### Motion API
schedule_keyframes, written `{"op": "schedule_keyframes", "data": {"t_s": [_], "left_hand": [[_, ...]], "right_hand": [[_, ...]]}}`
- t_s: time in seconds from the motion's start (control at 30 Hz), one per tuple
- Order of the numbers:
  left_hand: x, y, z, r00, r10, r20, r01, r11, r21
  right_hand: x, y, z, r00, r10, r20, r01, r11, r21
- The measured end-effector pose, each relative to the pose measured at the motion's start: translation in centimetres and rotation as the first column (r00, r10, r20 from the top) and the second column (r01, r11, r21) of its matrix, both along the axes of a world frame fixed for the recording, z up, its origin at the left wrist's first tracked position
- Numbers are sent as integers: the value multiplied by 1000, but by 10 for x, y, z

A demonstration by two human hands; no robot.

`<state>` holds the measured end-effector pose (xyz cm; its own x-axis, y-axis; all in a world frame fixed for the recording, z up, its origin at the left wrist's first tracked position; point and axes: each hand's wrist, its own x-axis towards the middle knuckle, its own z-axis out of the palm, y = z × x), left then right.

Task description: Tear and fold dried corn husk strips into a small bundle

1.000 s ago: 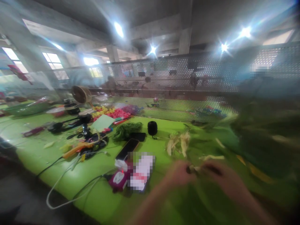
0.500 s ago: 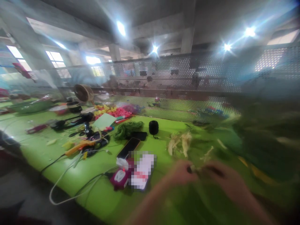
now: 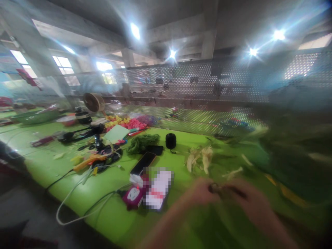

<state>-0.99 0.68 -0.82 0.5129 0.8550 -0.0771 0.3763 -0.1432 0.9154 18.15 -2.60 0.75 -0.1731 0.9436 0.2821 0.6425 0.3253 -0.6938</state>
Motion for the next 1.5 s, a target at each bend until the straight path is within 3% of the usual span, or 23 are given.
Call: {"op": "schedule_keyframes", "data": {"t_s": [0.27,0.53,0.77,0.9,1.03,1.13,1.23,1.3,1.37,1.43,1.5], "left_hand": [[1,-3,1,998,39,-58,-35,997,63],[2,-5,3,990,62,-127,-46,991,127],[2,-8,0,989,84,-119,-66,987,147],[1,-8,0,999,34,-26,-29,988,153],[6,-6,-10,984,20,179,-46,988,145],[10,-2,-18,915,125,383,-105,992,-75],[11,2,-18,789,362,496,-223,921,-318],[11,3,-13,681,539,495,-335,831,-444],[12,2,-8,570,657,494,-383,744,-548],[15,0,-4,480,686,547,-341,721,-604],[19,-3,-3,405,671,621,-272,737,-619]], "right_hand": [[-5,-7,0,992,-58,116,38,985,169],[-13,-7,-2,992,27,124,-45,988,145],[-14,-7,-5,990,-16,143,-3,991,132],[-10,-7,-13,985,-15,174,-17,983,182],[-12,-8,-22,966,13,257,-74,971,229],[-16,-10,-21,974,-20,225,-42,962,268],[-20,-14,-12,988,-132,80,101,945,310],[-24,-15,-9,988,-154,0,150,959,240],[-30,-16,-11,992,-117,-52,122,988,97],[-37,-15,-15,991,-75,-107,73,997,-17],[-44,-14,-19,980,-71,-185,59,996,-68]]}}
